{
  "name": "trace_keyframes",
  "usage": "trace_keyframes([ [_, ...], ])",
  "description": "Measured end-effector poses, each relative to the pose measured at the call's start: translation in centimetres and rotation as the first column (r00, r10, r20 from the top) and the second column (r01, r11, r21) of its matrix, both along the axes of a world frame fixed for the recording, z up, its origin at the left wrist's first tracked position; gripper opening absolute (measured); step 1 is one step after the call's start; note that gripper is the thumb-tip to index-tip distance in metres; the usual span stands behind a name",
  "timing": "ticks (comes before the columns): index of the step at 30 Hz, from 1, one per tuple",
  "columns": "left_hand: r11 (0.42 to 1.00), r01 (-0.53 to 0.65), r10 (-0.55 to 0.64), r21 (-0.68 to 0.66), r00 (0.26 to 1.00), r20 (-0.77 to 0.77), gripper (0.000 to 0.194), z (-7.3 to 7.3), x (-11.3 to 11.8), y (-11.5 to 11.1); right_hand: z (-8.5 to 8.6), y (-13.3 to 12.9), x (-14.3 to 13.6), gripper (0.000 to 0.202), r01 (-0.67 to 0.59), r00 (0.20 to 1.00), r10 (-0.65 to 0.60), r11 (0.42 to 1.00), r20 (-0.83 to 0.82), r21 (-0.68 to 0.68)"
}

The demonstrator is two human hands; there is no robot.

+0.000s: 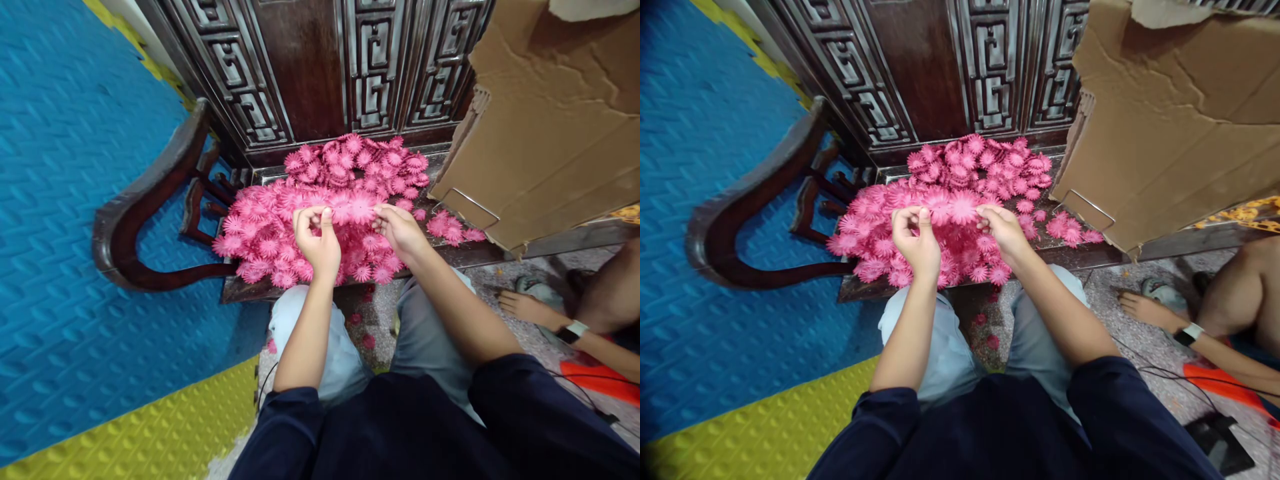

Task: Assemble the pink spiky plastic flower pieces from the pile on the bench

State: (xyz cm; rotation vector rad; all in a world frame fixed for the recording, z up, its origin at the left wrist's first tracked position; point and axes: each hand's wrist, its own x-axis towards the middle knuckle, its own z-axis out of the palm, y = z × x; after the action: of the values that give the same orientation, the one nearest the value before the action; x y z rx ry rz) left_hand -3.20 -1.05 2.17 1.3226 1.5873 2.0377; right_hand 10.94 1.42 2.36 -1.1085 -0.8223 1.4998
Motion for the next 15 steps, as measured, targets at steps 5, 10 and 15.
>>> trace_keyframes([
  [5,0.983,-0.18,0.181,-0.018,0.979,0.091,0.031,0.0,-2.5,0.7,-0.5,1.0,1.6,0.025,0.084,0.996,-0.086,0.995,0.029,0.051],
  [10,0.962,-0.266,0.244,-0.069,0.942,-0.23,0.012,-0.2,-3.3,1.3,-0.3,0.9,2.1,0.022,-0.002,0.995,-0.004,0.998,0.097,0.063],
  [15,0.97,-0.22,0.168,-0.103,0.913,-0.371,0.008,-0.7,-1.9,1.5,-0.1,0.3,1.2,0.021,-0.046,0.996,0.047,0.999,0.072,-0.021],
])
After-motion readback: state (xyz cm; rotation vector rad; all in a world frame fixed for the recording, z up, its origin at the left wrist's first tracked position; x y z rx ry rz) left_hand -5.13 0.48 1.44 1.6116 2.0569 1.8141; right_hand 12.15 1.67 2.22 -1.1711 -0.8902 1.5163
